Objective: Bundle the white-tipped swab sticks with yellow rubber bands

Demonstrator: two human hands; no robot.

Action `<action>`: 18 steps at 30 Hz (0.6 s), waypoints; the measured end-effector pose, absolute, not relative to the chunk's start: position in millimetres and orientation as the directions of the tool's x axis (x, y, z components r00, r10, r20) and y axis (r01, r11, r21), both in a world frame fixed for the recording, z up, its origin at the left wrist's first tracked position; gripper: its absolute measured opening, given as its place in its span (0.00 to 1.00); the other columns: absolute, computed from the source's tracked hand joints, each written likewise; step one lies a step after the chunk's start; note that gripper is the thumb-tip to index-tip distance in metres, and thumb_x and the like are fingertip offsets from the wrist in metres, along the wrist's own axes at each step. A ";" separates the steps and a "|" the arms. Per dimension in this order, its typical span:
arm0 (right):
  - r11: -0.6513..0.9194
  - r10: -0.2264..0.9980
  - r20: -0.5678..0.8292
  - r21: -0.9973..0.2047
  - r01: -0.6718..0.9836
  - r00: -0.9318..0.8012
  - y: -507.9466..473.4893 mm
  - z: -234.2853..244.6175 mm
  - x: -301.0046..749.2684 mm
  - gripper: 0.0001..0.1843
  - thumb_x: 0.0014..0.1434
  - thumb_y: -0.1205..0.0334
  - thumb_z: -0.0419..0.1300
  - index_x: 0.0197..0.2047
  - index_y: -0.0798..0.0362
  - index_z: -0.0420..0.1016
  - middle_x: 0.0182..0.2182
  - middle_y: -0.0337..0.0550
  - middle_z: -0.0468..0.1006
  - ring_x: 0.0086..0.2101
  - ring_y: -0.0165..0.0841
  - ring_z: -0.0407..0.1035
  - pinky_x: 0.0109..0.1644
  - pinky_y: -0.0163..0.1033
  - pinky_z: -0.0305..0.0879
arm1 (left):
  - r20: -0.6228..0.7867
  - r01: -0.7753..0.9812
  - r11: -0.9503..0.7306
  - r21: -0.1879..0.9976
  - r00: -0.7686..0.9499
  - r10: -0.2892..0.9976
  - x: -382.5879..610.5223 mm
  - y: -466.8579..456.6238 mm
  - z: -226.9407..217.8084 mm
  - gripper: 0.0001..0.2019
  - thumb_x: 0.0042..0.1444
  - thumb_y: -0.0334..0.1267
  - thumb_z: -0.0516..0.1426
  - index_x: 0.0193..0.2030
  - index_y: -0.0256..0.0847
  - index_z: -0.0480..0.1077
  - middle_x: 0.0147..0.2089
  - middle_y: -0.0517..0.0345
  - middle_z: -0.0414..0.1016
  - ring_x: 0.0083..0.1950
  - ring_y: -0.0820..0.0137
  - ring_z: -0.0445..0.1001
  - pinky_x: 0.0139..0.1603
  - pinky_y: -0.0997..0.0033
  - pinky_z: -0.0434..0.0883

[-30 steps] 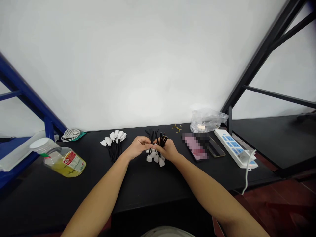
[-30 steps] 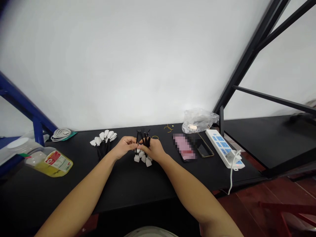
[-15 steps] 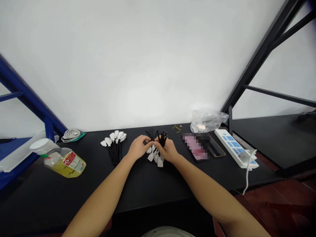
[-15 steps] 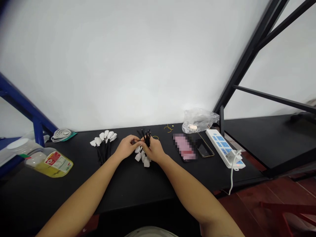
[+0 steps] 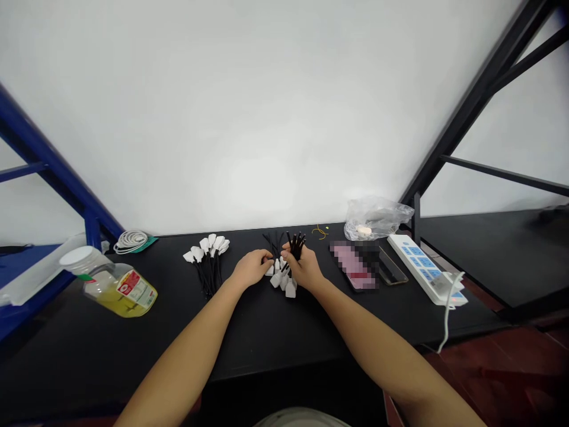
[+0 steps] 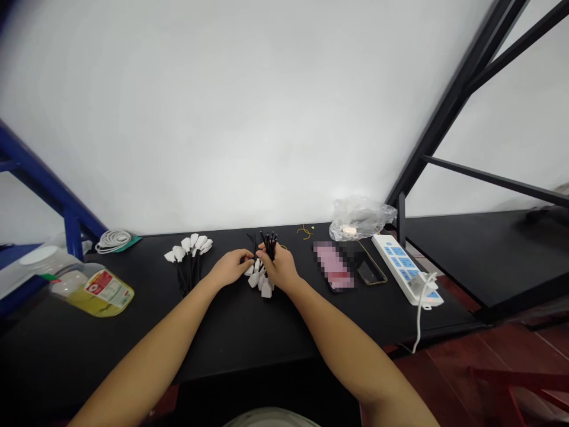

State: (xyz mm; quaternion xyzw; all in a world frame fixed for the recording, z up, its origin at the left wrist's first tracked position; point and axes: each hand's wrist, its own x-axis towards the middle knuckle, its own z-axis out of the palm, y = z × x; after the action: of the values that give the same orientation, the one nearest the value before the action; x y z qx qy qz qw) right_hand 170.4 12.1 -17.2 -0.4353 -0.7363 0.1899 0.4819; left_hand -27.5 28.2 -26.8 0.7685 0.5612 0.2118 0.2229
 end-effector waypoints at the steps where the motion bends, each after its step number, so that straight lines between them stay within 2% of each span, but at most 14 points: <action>1: 0.536 0.830 0.542 -0.711 0.455 -0.130 13.0 -17.6 170.5 0.12 0.64 0.54 0.57 0.45 0.51 0.74 0.35 0.45 0.82 0.35 0.37 0.77 0.42 0.40 0.69 | 0.070 0.772 -0.267 0.576 0.279 0.958 -27.4 27.7 -26.4 0.12 0.61 0.42 0.55 0.47 0.45 0.77 0.41 0.55 0.80 0.41 0.64 0.76 0.40 0.68 0.68; 5: 0.488 0.851 0.520 -0.736 0.469 -0.068 16.2 -18.2 171.8 0.14 0.64 0.52 0.56 0.45 0.51 0.75 0.35 0.45 0.82 0.35 0.38 0.77 0.43 0.41 0.70 | 0.070 0.835 -0.249 0.491 0.247 0.966 -27.0 25.1 -23.0 0.14 0.59 0.38 0.54 0.48 0.46 0.77 0.48 0.53 0.78 0.47 0.62 0.76 0.44 0.68 0.67; 8: 0.478 0.856 0.513 -0.739 0.475 -0.062 16.6 -17.9 172.7 0.14 0.64 0.51 0.57 0.45 0.51 0.75 0.34 0.44 0.82 0.35 0.37 0.77 0.42 0.40 0.70 | 0.049 0.874 -0.180 0.452 0.177 0.983 -27.6 23.7 -19.6 0.13 0.59 0.45 0.55 0.46 0.46 0.77 0.47 0.52 0.79 0.46 0.59 0.77 0.41 0.66 0.67; 10: 0.495 0.849 0.522 -0.733 0.467 -0.081 15.5 -17.3 172.9 0.14 0.64 0.51 0.57 0.45 0.51 0.75 0.34 0.44 0.82 0.35 0.37 0.77 0.42 0.40 0.70 | 0.026 0.873 -0.126 0.471 0.129 0.991 -28.6 23.4 -17.7 0.14 0.56 0.47 0.58 0.46 0.46 0.76 0.43 0.54 0.80 0.44 0.59 0.77 0.38 0.66 0.66; 14: 0.544 0.826 0.548 -0.709 0.450 -0.135 12.8 -15.5 172.9 0.13 0.63 0.52 0.58 0.44 0.51 0.75 0.33 0.43 0.81 0.34 0.36 0.76 0.41 0.39 0.69 | 0.036 0.860 -0.111 0.497 0.107 0.994 -29.9 23.3 -14.5 0.13 0.49 0.38 0.61 0.43 0.46 0.76 0.37 0.56 0.81 0.40 0.60 0.77 0.36 0.67 0.65; 18: 0.542 0.828 0.544 -0.720 0.433 -0.133 12.7 -14.5 173.1 0.13 0.64 0.52 0.58 0.46 0.51 0.73 0.29 0.39 0.78 0.30 0.34 0.74 0.38 0.38 0.68 | 0.233 0.718 -0.223 0.659 0.087 0.969 -25.1 18.9 -8.4 0.12 0.52 0.35 0.57 0.44 0.43 0.76 0.33 0.59 0.79 0.33 0.67 0.75 0.36 0.69 0.67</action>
State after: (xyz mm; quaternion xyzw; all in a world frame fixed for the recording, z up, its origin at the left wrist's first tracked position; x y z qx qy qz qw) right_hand 173.1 12.7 -14.5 -0.4345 -0.7256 0.1998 0.4948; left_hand -25.1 18.9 -8.4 0.7115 0.5927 0.3245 0.1929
